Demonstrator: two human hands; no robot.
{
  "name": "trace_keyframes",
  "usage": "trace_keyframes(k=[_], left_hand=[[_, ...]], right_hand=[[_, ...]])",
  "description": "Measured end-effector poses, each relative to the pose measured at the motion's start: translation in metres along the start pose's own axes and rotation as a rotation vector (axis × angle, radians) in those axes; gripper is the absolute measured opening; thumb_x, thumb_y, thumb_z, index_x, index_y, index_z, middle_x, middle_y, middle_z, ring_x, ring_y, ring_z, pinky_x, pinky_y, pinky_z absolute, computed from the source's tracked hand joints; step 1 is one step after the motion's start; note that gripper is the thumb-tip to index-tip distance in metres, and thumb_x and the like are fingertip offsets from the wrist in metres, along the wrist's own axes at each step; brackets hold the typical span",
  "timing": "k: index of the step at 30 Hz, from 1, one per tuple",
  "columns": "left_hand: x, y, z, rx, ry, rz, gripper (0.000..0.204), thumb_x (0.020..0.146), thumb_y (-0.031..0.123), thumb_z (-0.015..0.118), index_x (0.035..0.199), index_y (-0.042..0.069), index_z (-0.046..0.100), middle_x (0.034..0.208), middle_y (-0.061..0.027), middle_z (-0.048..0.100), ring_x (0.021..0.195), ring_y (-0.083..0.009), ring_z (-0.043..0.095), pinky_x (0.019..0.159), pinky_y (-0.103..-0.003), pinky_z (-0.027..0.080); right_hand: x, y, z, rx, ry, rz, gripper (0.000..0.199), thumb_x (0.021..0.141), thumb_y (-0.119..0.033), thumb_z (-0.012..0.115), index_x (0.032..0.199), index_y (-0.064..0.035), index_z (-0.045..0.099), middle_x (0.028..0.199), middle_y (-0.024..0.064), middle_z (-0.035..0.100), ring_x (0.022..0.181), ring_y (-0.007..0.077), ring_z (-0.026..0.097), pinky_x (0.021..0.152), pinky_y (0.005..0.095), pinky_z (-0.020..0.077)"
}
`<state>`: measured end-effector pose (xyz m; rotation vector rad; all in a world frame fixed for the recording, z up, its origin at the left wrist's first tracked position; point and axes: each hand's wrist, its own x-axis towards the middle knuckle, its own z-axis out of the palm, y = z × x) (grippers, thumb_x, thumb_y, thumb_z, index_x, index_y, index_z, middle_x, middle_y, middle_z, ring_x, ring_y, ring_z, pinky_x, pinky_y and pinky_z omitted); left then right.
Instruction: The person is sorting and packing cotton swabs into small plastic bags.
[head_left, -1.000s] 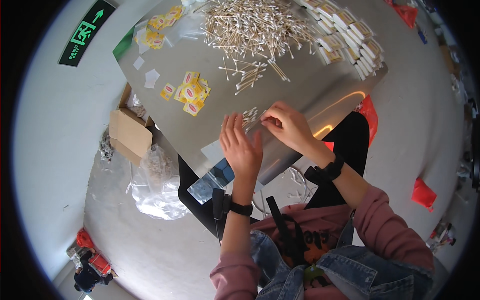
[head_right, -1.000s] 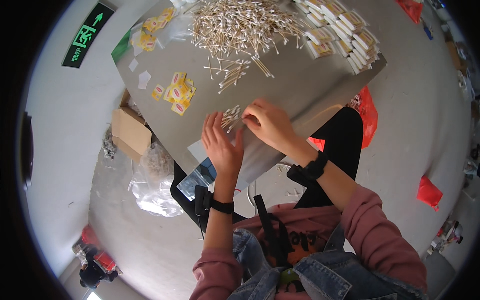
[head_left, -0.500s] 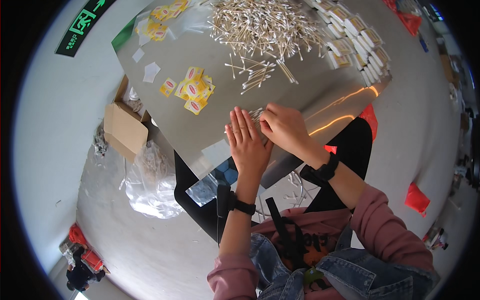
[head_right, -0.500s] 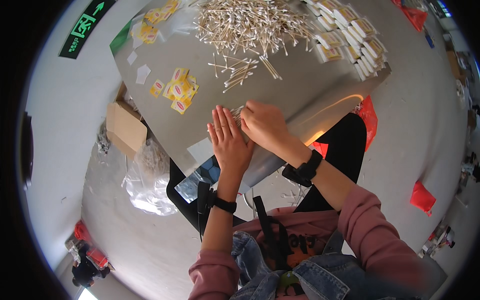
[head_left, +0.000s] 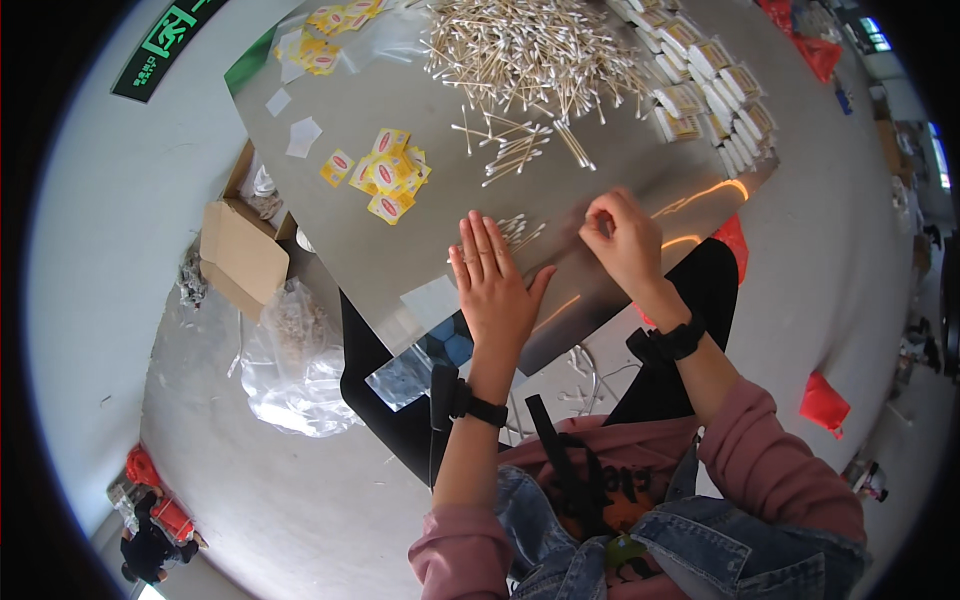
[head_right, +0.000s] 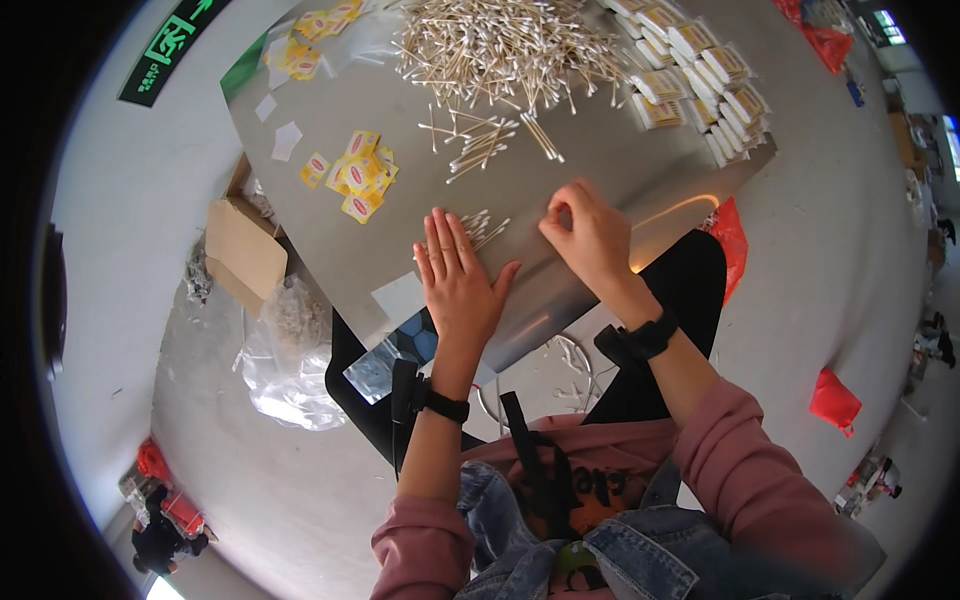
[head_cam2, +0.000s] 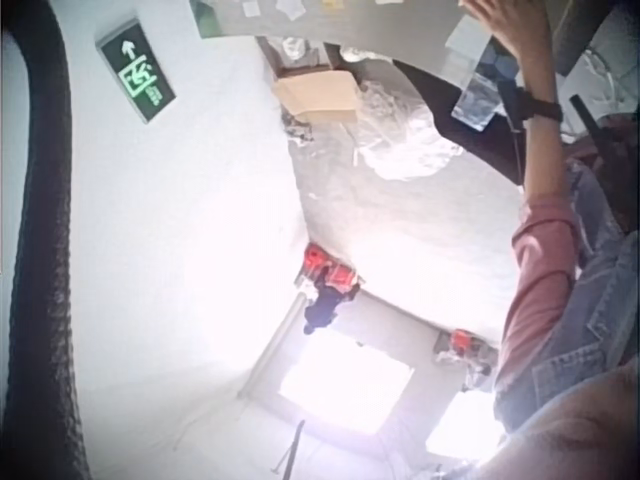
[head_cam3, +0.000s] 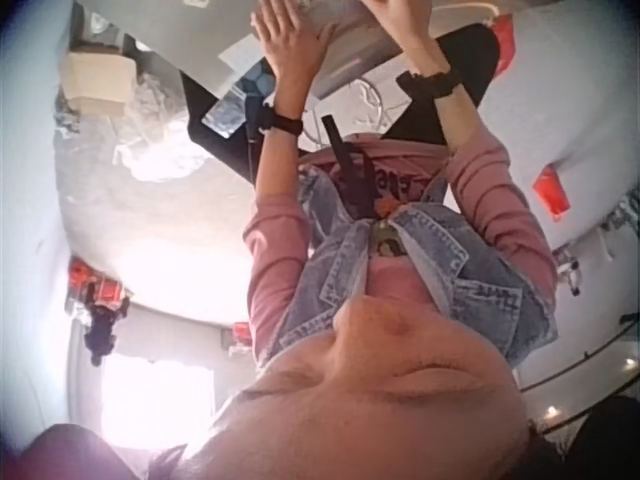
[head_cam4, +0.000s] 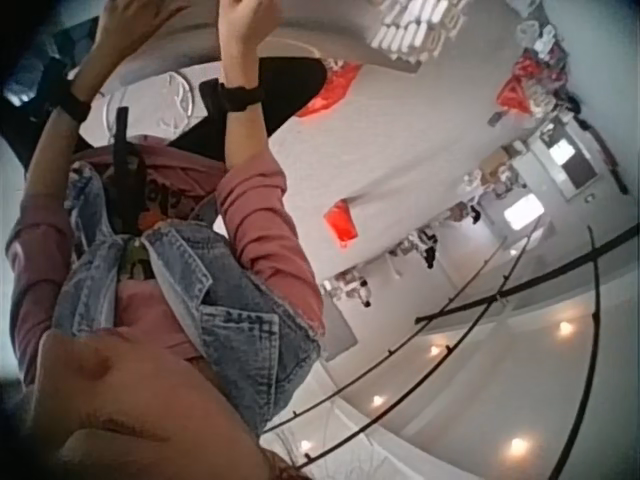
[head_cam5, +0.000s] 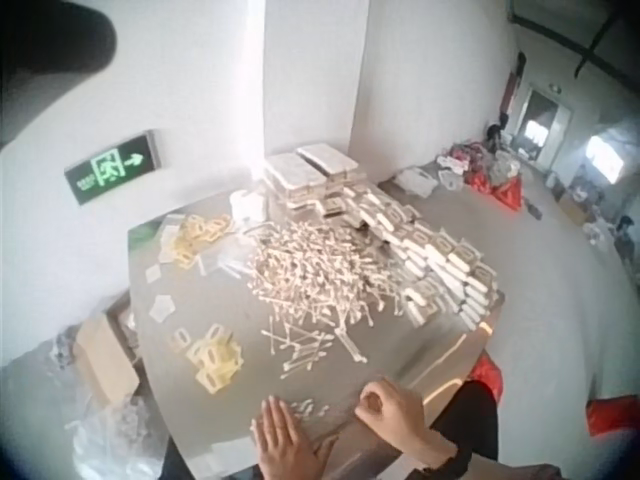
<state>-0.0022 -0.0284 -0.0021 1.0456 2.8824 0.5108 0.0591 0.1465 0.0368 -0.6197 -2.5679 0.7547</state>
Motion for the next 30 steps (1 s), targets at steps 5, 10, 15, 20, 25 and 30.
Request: trace_keyframes(k=[5,10,15,20,25,30], left_hand=[[-0.005,0.007,-0.004,-0.026,0.002,-0.009,0.099,0.089,0.061,0.057,0.15,-0.01,0.026,0.159,-0.0266,0.023,0.151,-0.0371,0.017,0.121,-0.051,0.016],[-0.038,0.022,-0.011,-0.05,-0.083,-0.064,0.097,0.09,0.057,0.06,0.15,-0.011,0.025,0.158,-0.0289,0.022,0.151,-0.0393,0.016,0.12,-0.053,0.015],[-0.051,0.026,-0.015,-0.076,-0.011,-0.133,0.101,0.087,0.057,0.062,0.151,-0.011,0.022,0.159,-0.0285,0.02,0.151,-0.0394,0.014,0.12,-0.054,0.014],[-0.042,0.025,-0.007,-0.024,-0.106,-0.021,0.103,0.086,0.059,0.062,0.151,-0.011,0.022,0.159,-0.028,0.021,0.15,-0.0395,0.016,0.12,-0.053,0.016],[0.0,0.02,0.002,0.065,0.015,-0.021,0.101,0.086,0.06,0.059,0.15,-0.01,0.026,0.158,-0.0273,0.025,0.149,-0.0384,0.022,0.12,-0.049,0.02],[-0.023,0.042,0.006,0.029,-0.02,-0.032,0.091,0.09,0.055,0.057,0.152,-0.005,0.027,0.159,-0.0253,0.025,0.149,-0.0383,0.021,0.12,-0.05,0.019]], right_hand=[[-0.022,0.025,-0.027,0.022,0.024,0.249,0.009,0.081,-0.012,0.067,0.082,-0.0089,0.058,0.076,0.0029,0.058,0.062,0.0211,0.059,0.058,0.0337,0.0468],[-0.043,0.038,-0.05,-0.281,-0.124,0.405,0.009,0.085,-0.012,0.067,0.09,-0.0074,0.06,0.082,0.006,0.059,0.068,0.0226,0.058,0.063,0.0347,0.0473],[-0.048,0.019,-0.039,0.083,-0.022,0.07,0.037,0.083,0.0,0.068,0.118,-0.0092,0.06,0.106,0.0106,0.059,0.082,0.0259,0.06,0.072,0.033,0.0506],[-0.057,-0.005,-0.005,0.158,-0.206,-0.104,0.046,0.083,0.005,0.067,0.126,-0.0086,0.057,0.116,0.0113,0.057,0.085,0.0214,0.062,0.073,0.0318,0.0528],[-0.051,-0.014,0.0,0.314,-0.188,0.077,0.037,0.086,0.003,0.062,0.122,-0.0065,0.056,0.111,0.0119,0.059,0.085,0.0295,0.064,0.071,0.0378,0.0531],[-0.05,-0.011,0.001,0.338,-0.16,0.051,0.035,0.087,0.003,0.06,0.121,-0.0061,0.056,0.111,0.0124,0.059,0.085,0.0267,0.063,0.072,0.0362,0.0529]])
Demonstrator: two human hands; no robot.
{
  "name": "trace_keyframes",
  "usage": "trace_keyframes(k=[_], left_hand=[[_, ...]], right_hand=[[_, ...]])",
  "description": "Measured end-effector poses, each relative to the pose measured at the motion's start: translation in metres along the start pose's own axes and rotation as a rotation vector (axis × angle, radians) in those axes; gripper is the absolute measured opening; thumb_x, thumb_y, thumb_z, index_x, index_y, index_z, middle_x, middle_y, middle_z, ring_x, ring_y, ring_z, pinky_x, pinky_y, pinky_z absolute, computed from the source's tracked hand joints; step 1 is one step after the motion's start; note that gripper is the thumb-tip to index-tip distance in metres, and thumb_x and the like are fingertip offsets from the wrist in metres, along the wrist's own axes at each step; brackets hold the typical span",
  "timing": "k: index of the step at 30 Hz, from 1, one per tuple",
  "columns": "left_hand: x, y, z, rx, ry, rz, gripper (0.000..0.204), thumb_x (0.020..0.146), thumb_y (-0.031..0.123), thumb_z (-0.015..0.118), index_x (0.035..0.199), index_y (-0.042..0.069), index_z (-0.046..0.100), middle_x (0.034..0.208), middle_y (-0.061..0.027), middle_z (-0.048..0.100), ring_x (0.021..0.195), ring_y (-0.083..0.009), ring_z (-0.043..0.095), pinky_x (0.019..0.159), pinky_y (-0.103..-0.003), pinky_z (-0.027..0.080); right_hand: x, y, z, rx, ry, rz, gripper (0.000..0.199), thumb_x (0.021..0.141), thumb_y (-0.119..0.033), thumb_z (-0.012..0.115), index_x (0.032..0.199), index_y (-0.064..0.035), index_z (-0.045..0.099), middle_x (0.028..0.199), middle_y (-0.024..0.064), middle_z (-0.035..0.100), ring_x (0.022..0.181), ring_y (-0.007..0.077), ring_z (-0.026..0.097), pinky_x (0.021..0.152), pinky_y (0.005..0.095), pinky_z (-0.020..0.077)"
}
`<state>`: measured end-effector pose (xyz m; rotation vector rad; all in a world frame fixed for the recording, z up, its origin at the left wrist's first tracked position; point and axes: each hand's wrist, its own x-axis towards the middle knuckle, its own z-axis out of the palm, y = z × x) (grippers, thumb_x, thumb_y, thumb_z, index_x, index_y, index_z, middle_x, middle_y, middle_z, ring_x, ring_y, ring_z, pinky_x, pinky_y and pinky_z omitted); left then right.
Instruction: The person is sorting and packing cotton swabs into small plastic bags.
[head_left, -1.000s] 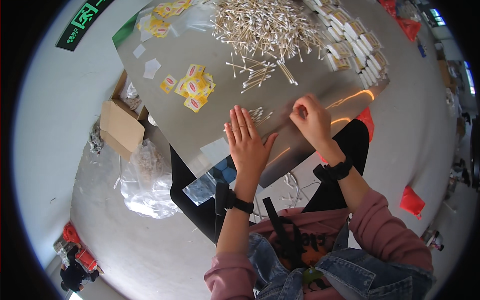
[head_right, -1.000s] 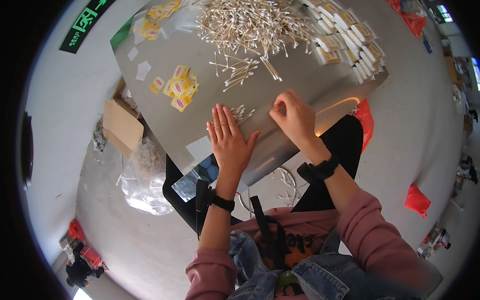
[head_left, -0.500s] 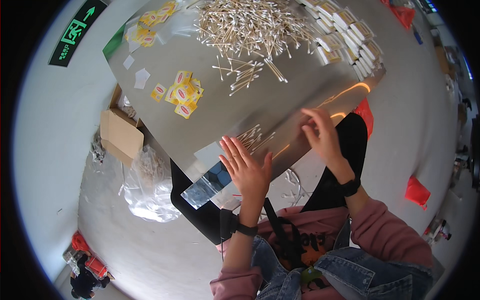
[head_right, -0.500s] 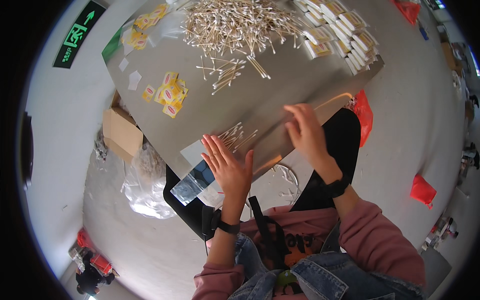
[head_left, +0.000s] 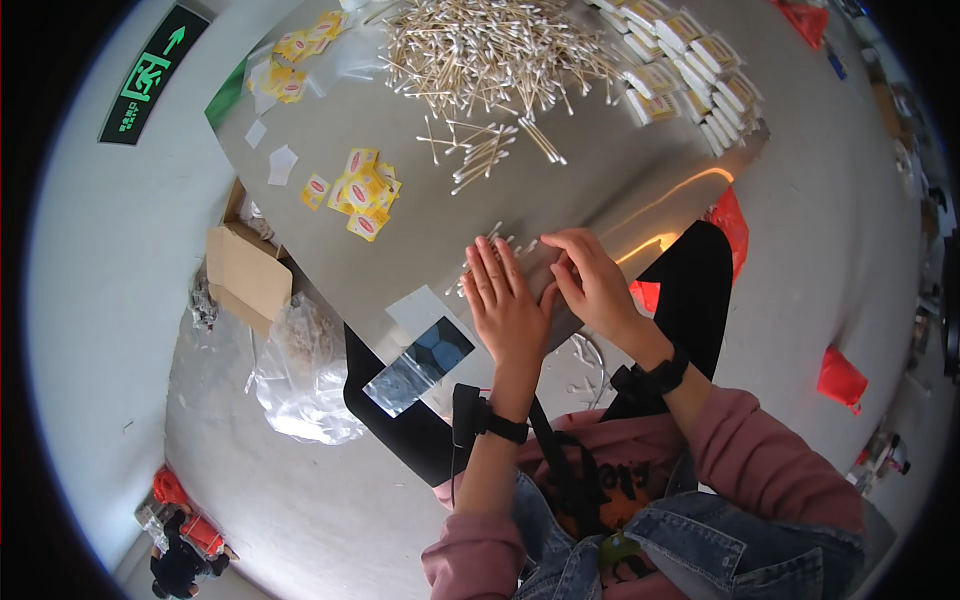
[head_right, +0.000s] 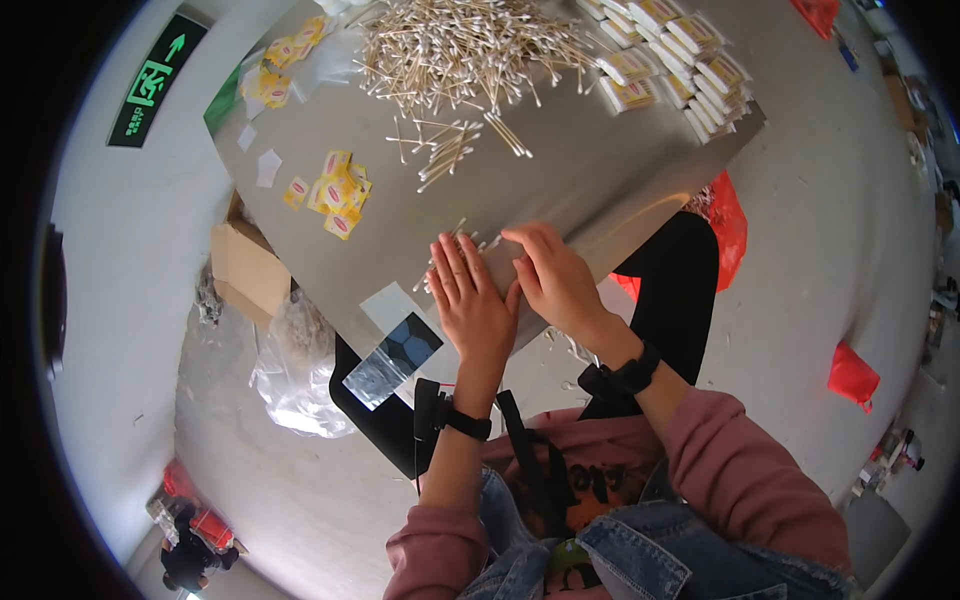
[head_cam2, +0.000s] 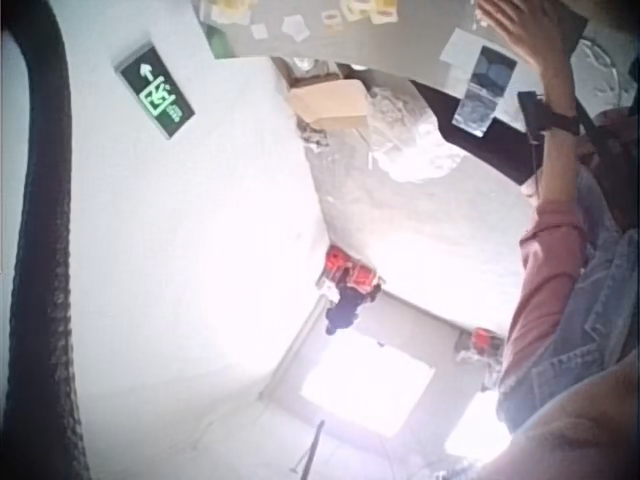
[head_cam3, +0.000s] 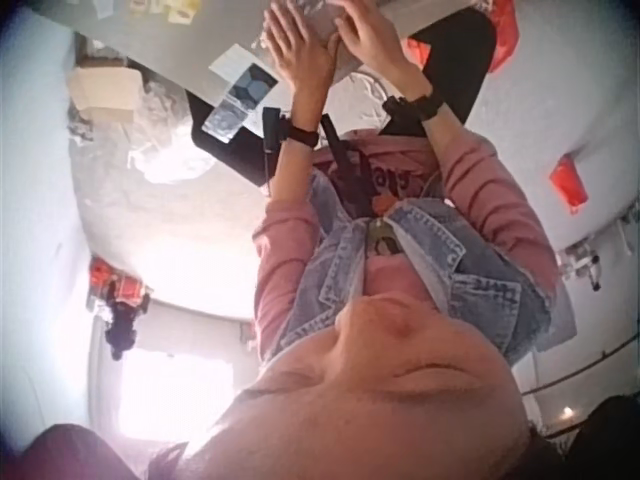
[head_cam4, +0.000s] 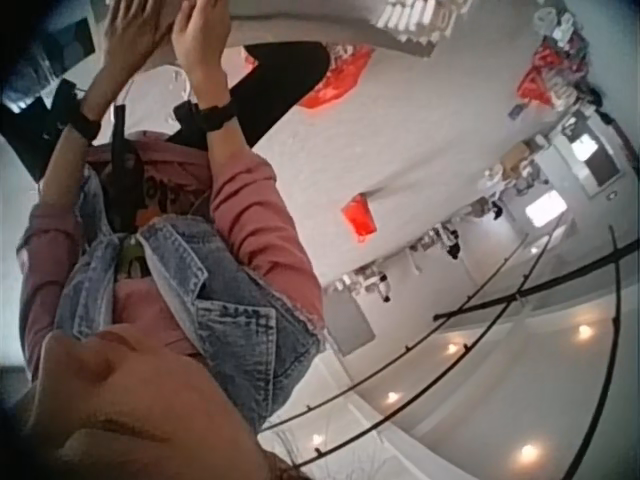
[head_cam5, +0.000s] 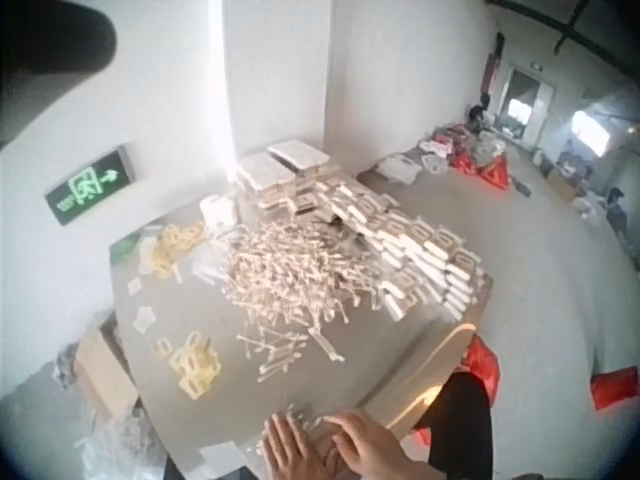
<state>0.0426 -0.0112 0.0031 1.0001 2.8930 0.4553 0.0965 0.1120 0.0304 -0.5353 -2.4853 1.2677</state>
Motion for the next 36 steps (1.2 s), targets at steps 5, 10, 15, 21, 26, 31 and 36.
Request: trace_keyframes(k=[5,10,15,21,26,31,36], left_hand=[[0.018,-0.011,-0.017,-0.101,0.02,-0.027,0.077,0.098,0.047,0.051,0.153,0.0,0.027,0.161,-0.0205,0.023,0.15,-0.0374,0.017,0.121,-0.05,0.016],[-0.003,-0.033,-0.026,-0.964,0.428,-0.386,0.069,0.104,0.042,0.042,0.156,0.002,0.02,0.163,-0.0164,0.02,0.152,-0.0309,0.015,0.123,-0.044,0.013],[0.001,-0.027,-0.014,-1.302,0.53,-0.423,0.071,0.106,0.048,0.034,0.157,0.005,0.009,0.163,-0.0169,0.017,0.151,-0.029,0.015,0.124,-0.042,0.011],[0.014,-0.02,-0.012,-1.405,0.601,-0.456,0.071,0.106,0.048,0.034,0.157,0.005,0.01,0.163,-0.0171,0.017,0.152,-0.0291,0.015,0.123,-0.043,0.009],[0.024,-0.011,-0.014,-1.423,0.542,-0.474,0.07,0.106,0.049,0.035,0.157,0.006,0.015,0.163,-0.0158,0.018,0.152,-0.0291,0.013,0.123,-0.043,0.008],[0.03,-0.018,-0.01,-1.443,0.645,-0.448,0.069,0.106,0.048,0.035,0.156,0.005,0.015,0.162,-0.0164,0.021,0.152,-0.029,0.015,0.123,-0.043,0.008],[0.035,-0.015,-0.008,-1.544,0.604,-0.448,0.065,0.107,0.045,0.034,0.155,0.005,0.018,0.16,-0.0185,0.027,0.15,-0.0297,0.02,0.123,-0.043,0.011]], right_hand=[[0.011,0.016,0.01,0.107,0.048,0.022,0.035,0.09,0.003,0.062,0.124,-0.0045,0.058,0.119,0.0099,0.058,0.09,0.0172,0.062,0.078,0.0307,0.0524],[0.036,0.022,0.023,0.29,0.171,-0.065,0.039,0.095,-0.008,0.064,0.132,-0.0032,0.052,0.128,0.0125,0.058,0.117,0.0245,0.057,0.102,0.0353,0.0455],[0.04,-0.001,0.066,0.739,0.147,0.055,0.048,0.101,-0.017,0.059,0.142,0.0001,0.042,0.144,0.0149,0.045,0.138,0.0243,0.041,0.116,0.0388,0.0313],[0.052,-0.009,0.062,0.752,0.108,0.036,0.053,0.106,-0.031,0.048,0.145,0.0017,0.037,0.148,0.018,0.042,0.143,0.0253,0.036,0.118,0.0387,0.026],[0.063,-0.01,0.066,0.731,-0.026,0.064,0.053,0.106,-0.037,0.045,0.142,0.0016,0.041,0.143,0.0184,0.048,0.137,0.0255,0.044,0.113,0.0368,0.0327],[0.074,-0.001,0.06,0.718,0.043,-0.001,0.055,0.106,-0.041,0.043,0.141,0.0011,0.043,0.144,0.017,0.048,0.136,0.0243,0.046,0.112,0.0361,0.0335],[0.065,-0.01,0.065,0.768,-0.044,0.058,0.059,0.106,-0.045,0.041,0.14,0.0025,0.044,0.141,0.0174,0.051,0.135,0.0246,0.046,0.113,0.0364,0.0336]])
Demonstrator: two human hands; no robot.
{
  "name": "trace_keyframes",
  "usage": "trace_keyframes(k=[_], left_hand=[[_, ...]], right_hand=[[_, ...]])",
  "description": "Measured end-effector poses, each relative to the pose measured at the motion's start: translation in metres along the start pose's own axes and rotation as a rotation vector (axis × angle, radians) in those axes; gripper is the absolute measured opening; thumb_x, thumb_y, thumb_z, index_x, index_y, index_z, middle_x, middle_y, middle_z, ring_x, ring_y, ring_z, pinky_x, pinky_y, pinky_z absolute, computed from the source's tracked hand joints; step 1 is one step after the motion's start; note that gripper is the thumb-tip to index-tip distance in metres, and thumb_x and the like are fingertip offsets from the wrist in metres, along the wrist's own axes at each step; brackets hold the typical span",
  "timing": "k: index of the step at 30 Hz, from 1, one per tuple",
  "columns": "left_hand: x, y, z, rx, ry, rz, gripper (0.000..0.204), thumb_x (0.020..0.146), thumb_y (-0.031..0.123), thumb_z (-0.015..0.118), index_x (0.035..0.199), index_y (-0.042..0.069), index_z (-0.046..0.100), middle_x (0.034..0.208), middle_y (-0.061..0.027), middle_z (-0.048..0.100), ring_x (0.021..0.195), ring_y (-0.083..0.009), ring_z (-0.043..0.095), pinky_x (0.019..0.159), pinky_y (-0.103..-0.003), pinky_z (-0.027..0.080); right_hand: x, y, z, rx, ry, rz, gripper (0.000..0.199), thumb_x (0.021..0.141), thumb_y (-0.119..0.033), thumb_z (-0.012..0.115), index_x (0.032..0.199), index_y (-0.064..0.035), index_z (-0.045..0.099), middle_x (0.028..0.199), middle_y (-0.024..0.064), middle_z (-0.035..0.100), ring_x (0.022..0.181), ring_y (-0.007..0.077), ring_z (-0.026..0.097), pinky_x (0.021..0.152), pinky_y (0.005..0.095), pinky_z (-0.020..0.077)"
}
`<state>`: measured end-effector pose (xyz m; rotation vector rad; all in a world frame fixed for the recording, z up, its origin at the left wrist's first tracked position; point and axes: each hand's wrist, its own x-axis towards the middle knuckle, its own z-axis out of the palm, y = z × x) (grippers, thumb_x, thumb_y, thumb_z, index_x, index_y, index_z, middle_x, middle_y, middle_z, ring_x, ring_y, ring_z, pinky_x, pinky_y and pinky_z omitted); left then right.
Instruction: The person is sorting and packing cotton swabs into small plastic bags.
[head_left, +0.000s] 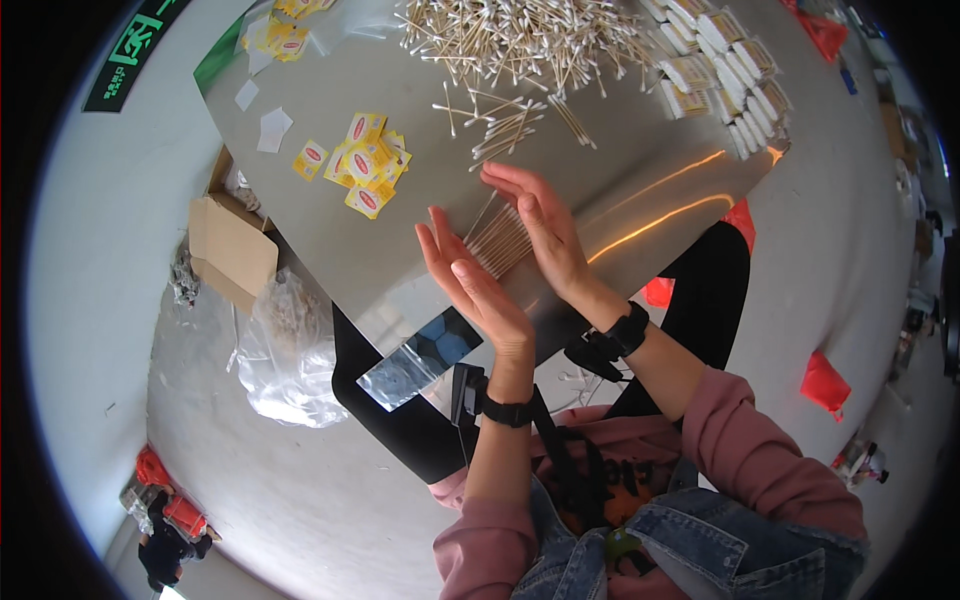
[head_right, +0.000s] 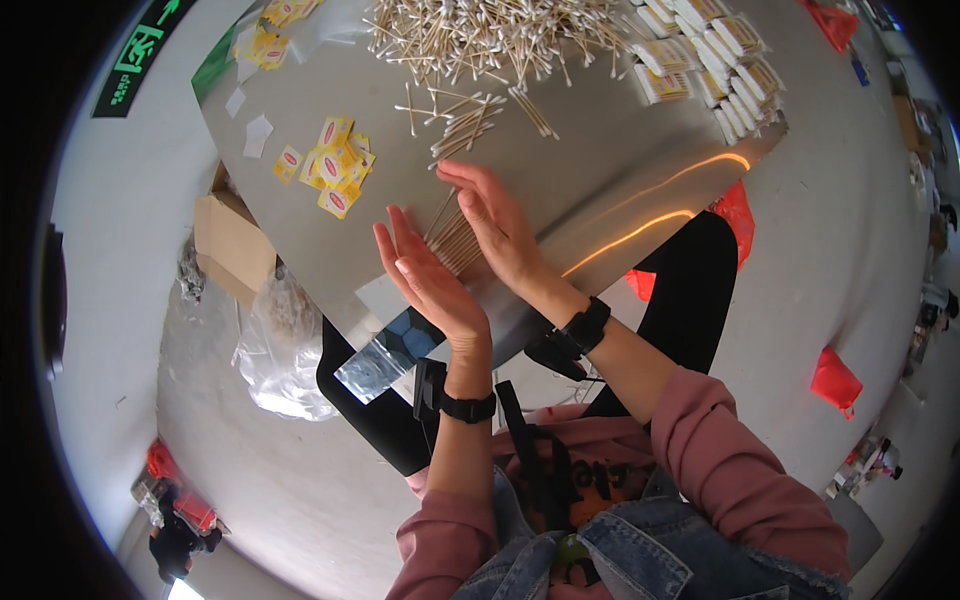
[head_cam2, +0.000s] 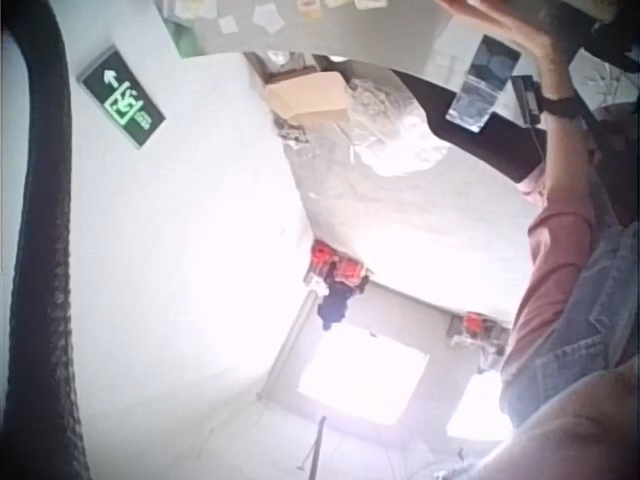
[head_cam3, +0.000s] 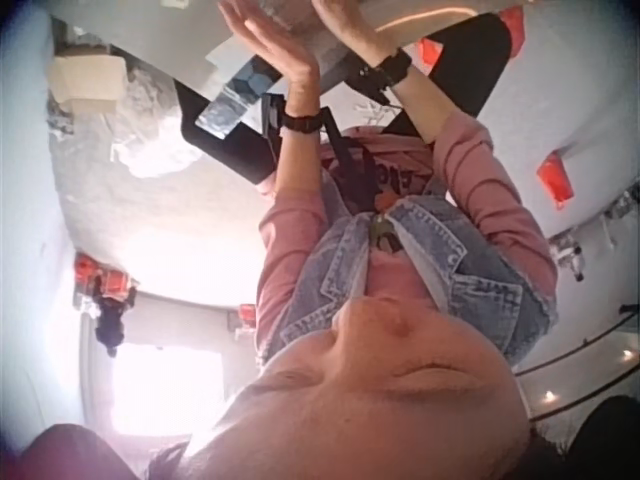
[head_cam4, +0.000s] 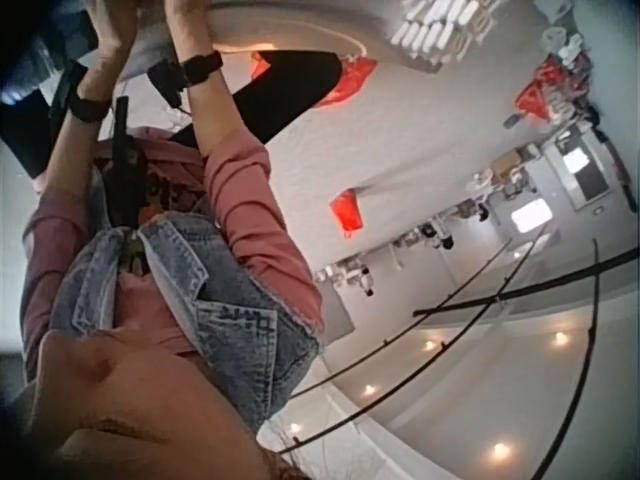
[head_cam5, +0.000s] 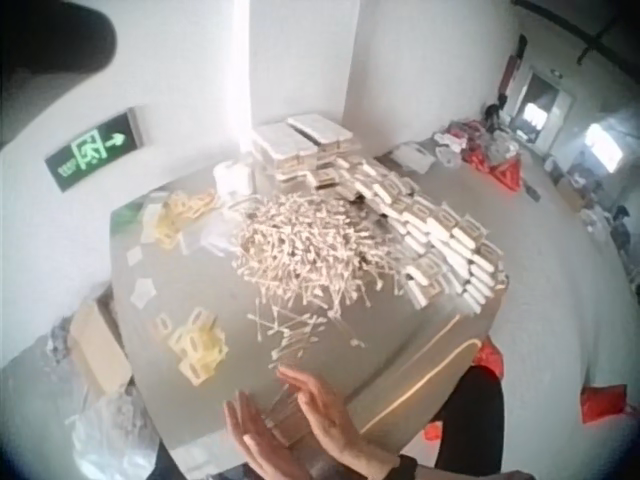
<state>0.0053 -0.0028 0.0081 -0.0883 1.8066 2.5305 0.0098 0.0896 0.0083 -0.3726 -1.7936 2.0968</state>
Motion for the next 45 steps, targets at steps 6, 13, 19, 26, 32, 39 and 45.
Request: trace_keyframes(k=[6,13,19,26,32,39,45], left_hand=[[0.001,0.02,-0.03,0.659,-0.078,0.108,0.03,0.098,0.02,0.064,0.121,0.002,0.059,0.121,-0.0103,0.062,0.113,-0.0214,0.054,0.094,-0.036,0.044],[0.027,0.02,-0.036,1.04,-0.431,0.321,0.012,0.082,0.009,0.075,0.089,0.006,0.066,0.091,-0.0086,0.056,0.088,-0.03,0.053,0.077,-0.039,0.045],[0.031,0.021,-0.035,1.078,-0.474,0.354,0.011,0.083,0.008,0.075,0.085,0.004,0.065,0.09,-0.0078,0.058,0.089,-0.0261,0.054,0.078,-0.035,0.045],[0.004,0.032,-0.04,1.019,-0.451,0.38,0.013,0.079,0.006,0.077,0.085,0.004,0.066,0.085,-0.0078,0.057,0.083,-0.0259,0.055,0.075,-0.036,0.046],[-0.026,0.018,-0.04,1.079,-0.386,0.334,0.013,0.076,0.006,0.079,0.081,0.005,0.066,0.083,-0.0065,0.056,0.081,-0.0247,0.055,0.073,-0.036,0.045],[-0.006,0.013,-0.026,0.806,-0.197,0.331,0.024,0.085,0.007,0.069,0.107,0.003,0.061,0.113,-0.0127,0.055,0.11,-0.0262,0.052,0.097,-0.037,0.04],[0.009,-0.001,-0.004,0.109,0.047,0.099,0.046,0.103,0.023,0.043,0.14,-0.004,0.036,0.15,-0.0219,0.037,0.144,-0.0278,0.031,0.121,-0.04,0.02]], right_hand=[[-0.01,-0.01,-0.025,-0.004,0.13,-0.064,0.055,0.106,-0.043,0.041,0.137,0.0018,0.047,0.135,0.0162,0.055,0.13,0.0244,0.051,0.11,0.0366,0.0367],[-0.036,-0.016,-0.05,-0.097,0.143,0.008,0.046,0.106,-0.037,0.045,0.131,0.001,0.052,0.127,0.0128,0.059,0.12,0.0208,0.057,0.104,0.0341,0.0418],[-0.037,-0.015,-0.05,-0.078,0.152,0.03,0.044,0.106,-0.036,0.046,0.128,0.0006,0.055,0.124,0.0119,0.06,0.117,0.0193,0.057,0.103,0.0331,0.0421],[-0.038,-0.012,-0.054,-0.068,0.18,0.028,0.044,0.105,-0.038,0.047,0.126,0.0003,0.056,0.122,0.0115,0.062,0.114,0.0192,0.059,0.099,0.0335,0.045],[-0.036,-0.013,-0.052,-0.046,0.169,0.026,0.042,0.105,-0.037,0.048,0.123,-0.0004,0.057,0.121,0.0109,0.062,0.114,0.0198,0.059,0.1,0.0342,0.0447],[-0.03,-0.01,-0.042,-0.02,0.125,-0.072,0.051,0.105,-0.04,0.045,0.135,0.0013,0.048,0.136,0.0143,0.054,0.129,0.0232,0.051,0.109,0.0377,0.038],[0.009,0.002,-0.018,0.087,0.055,-0.101,0.061,0.105,-0.047,0.039,0.141,0.0026,0.042,0.14,0.0163,0.05,0.135,0.025,0.046,0.114,0.0393,0.0328]])
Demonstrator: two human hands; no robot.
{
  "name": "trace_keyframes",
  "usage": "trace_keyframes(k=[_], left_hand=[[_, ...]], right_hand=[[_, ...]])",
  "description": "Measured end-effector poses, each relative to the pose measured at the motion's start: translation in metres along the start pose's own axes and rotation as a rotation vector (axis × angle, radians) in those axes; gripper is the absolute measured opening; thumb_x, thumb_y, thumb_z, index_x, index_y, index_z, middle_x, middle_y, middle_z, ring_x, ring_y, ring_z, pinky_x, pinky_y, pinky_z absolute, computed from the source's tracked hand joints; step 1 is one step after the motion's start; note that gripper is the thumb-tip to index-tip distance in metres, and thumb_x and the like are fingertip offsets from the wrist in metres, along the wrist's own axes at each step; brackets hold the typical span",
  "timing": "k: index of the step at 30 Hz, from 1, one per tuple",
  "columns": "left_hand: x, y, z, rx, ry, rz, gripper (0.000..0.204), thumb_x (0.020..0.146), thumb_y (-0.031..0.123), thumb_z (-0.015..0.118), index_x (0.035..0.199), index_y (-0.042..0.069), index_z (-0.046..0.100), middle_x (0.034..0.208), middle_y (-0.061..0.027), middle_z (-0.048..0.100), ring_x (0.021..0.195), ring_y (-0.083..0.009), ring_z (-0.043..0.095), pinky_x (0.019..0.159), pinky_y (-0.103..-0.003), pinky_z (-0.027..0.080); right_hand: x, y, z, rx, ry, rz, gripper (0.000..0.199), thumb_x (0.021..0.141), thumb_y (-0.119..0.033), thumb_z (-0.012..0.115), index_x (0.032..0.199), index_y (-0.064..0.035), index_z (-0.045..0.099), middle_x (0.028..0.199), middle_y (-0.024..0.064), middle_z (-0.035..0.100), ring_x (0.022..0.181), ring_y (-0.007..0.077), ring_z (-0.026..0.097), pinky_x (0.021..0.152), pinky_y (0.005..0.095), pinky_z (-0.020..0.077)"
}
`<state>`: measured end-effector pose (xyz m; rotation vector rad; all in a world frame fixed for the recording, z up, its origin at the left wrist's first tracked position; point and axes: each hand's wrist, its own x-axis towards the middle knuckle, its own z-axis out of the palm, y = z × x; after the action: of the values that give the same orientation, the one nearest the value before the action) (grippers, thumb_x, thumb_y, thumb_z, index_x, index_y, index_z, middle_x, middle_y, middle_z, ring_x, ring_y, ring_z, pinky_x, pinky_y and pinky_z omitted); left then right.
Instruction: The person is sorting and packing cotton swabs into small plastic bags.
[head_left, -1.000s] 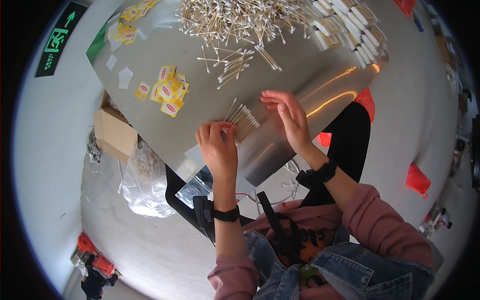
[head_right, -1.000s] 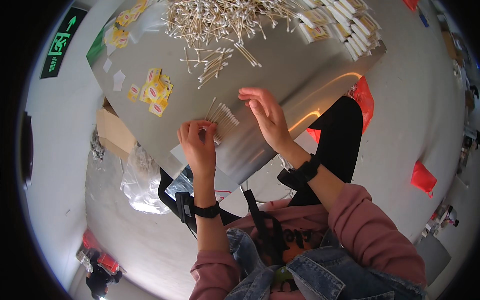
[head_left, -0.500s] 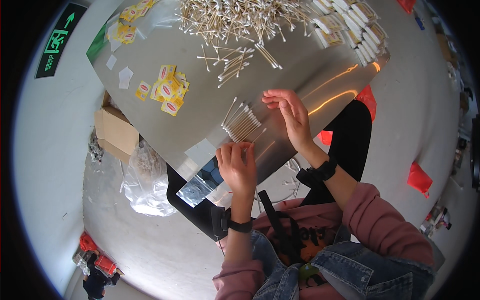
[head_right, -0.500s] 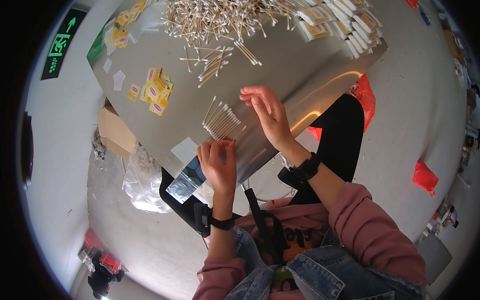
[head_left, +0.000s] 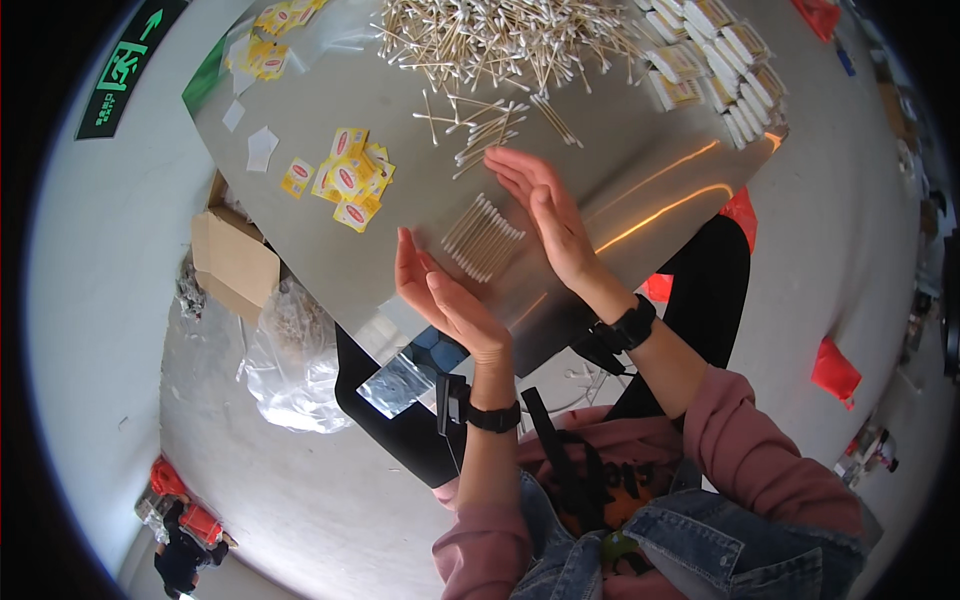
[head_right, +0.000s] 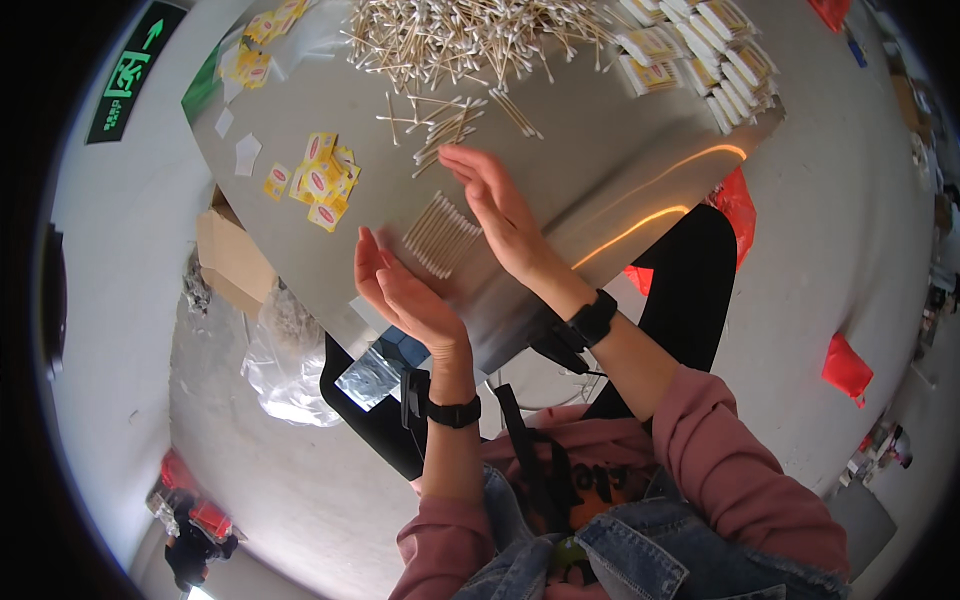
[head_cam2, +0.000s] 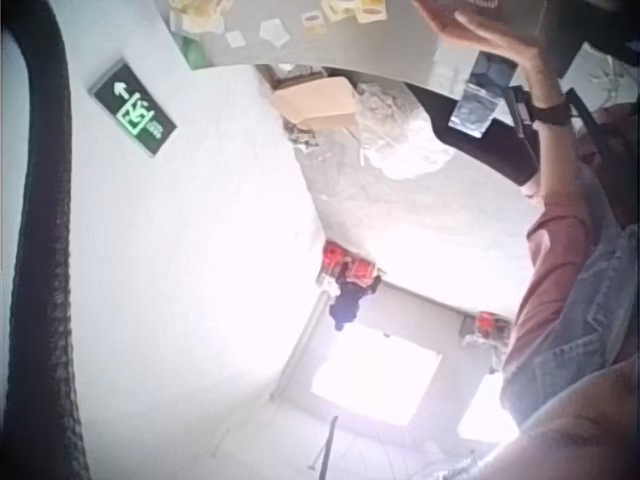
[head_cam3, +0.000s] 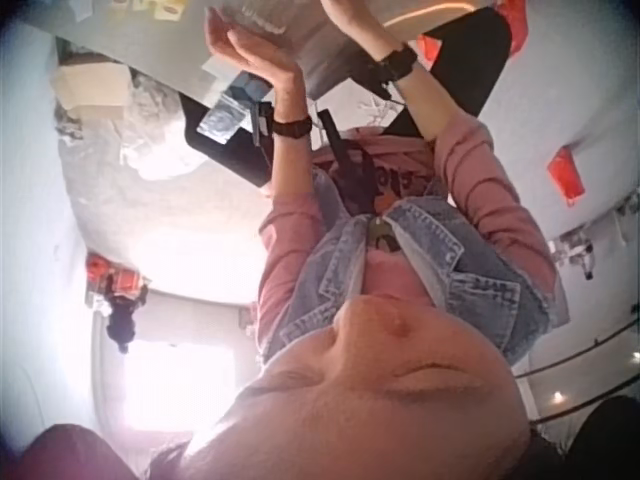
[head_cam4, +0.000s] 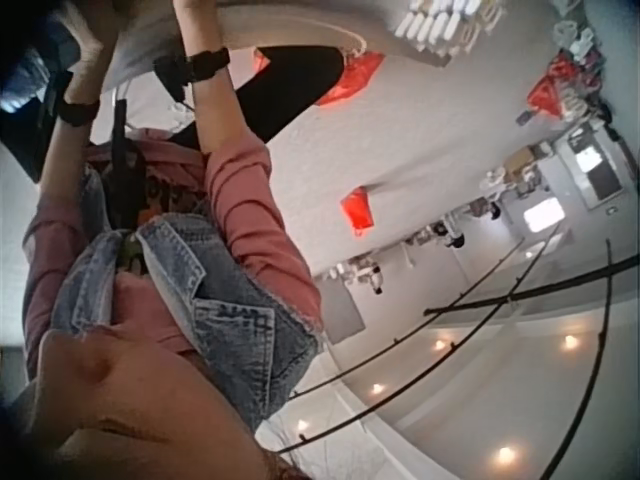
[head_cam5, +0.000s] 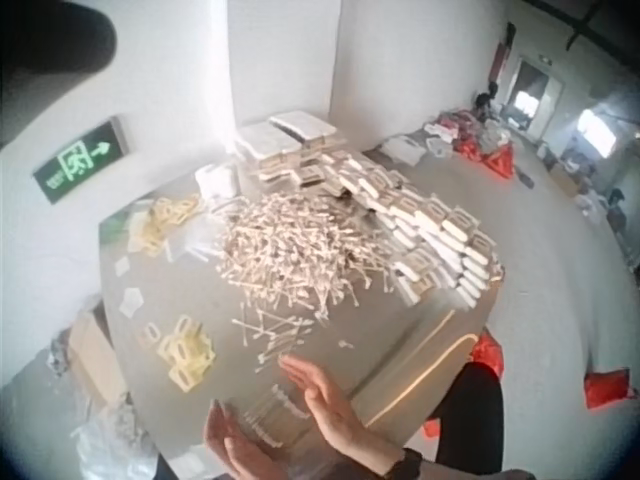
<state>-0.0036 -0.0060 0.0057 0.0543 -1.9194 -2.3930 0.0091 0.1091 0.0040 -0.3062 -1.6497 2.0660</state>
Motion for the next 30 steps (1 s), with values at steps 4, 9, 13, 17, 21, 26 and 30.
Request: trace_keyframes(k=[4,9,13,17,21,26,30], left_hand=[[-0.001,-0.004,0.011,-0.145,-0.012,-0.024,0.048,0.104,0.027,0.04,0.141,-0.004,0.035,0.152,-0.0232,0.036,0.145,-0.0298,0.029,0.122,-0.041,0.019],[-0.009,-0.002,0.009,-0.062,-0.061,-0.038,0.058,0.103,0.037,0.043,0.142,-0.005,0.035,0.15,-0.0216,0.038,0.144,-0.0292,0.031,0.122,-0.042,0.018],[-0.013,0.005,0.001,-0.127,-0.107,-0.063,0.055,0.104,0.036,0.042,0.141,-0.003,0.036,0.151,-0.0238,0.038,0.145,-0.0306,0.031,0.122,-0.041,0.017],[-0.017,0.012,-0.035,0.403,-0.04,0.007,0.03,0.096,0.018,0.063,0.12,0.0,0.057,0.12,-0.0121,0.06,0.112,-0.0243,0.053,0.102,-0.039,0.04],[0.001,0.027,-0.036,0.821,-0.296,0.207,0.011,0.086,0.006,0.072,0.096,0.004,0.066,0.099,-0.0075,0.058,0.096,-0.025,0.053,0.087,-0.039,0.042],[0.015,0.022,-0.023,0.969,-0.473,0.354,0.008,0.082,0.01,0.074,0.085,0.006,0.068,0.088,-0.0073,0.054,0.088,-0.0275,0.051,0.082,-0.04,0.042],[0.017,0.018,-0.019,1.026,-0.513,0.434,0.008,0.081,0.01,0.074,0.084,0.007,0.067,0.087,-0.0068,0.054,0.087,-0.0278,0.051,0.081,-0.041,0.043]], right_hand=[[0.008,0.003,0.007,-0.032,-0.129,0.063,0.064,0.105,-0.051,0.037,0.139,0.0029,0.044,0.14,0.0172,0.05,0.134,0.0253,0.047,0.115,0.0387,0.0328],[-0.013,0.001,0.008,-0.03,-0.111,0.078,0.066,0.104,-0.053,0.037,0.138,0.0033,0.045,0.14,0.0173,0.051,0.133,0.0252,0.048,0.114,0.0386,0.0333],[-0.026,0.001,0.007,0.036,0.029,0.05,0.064,0.105,-0.05,0.036,0.137,0.0043,0.044,0.138,0.0187,0.052,0.133,0.0263,0.048,0.113,0.0391,0.0346],[-0.031,-0.017,-0.021,-0.004,0.159,-0.024,0.06,0.106,-0.047,0.035,0.135,0.0049,0.045,0.133,0.021,0.055,0.127,0.0287,0.053,0.111,0.0402,0.038],[-0.049,-0.039,-0.051,-0.126,0.276,0.057,0.047,0.108,-0.039,0.036,0.128,0.001,0.051,0.117,0.0169,0.063,0.102,0.0224,0.064,0.092,0.0347,0.0479],[-0.077,-0.051,-0.059,-0.167,0.256,0.12,0.04,0.107,-0.035,0.04,0.125,-0.0014,0.053,0.111,0.0128,0.064,0.091,0.0161,0.064,0.084,0.0306,0.0475],[-0.092,-0.056,-0.064,-0.182,0.258,0.168,0.035,0.107,-0.032,0.043,0.124,-0.0024,0.053,0.109,0.0108,0.065,0.087,0.0141,0.062,0.081,0.0289,0.0464]])
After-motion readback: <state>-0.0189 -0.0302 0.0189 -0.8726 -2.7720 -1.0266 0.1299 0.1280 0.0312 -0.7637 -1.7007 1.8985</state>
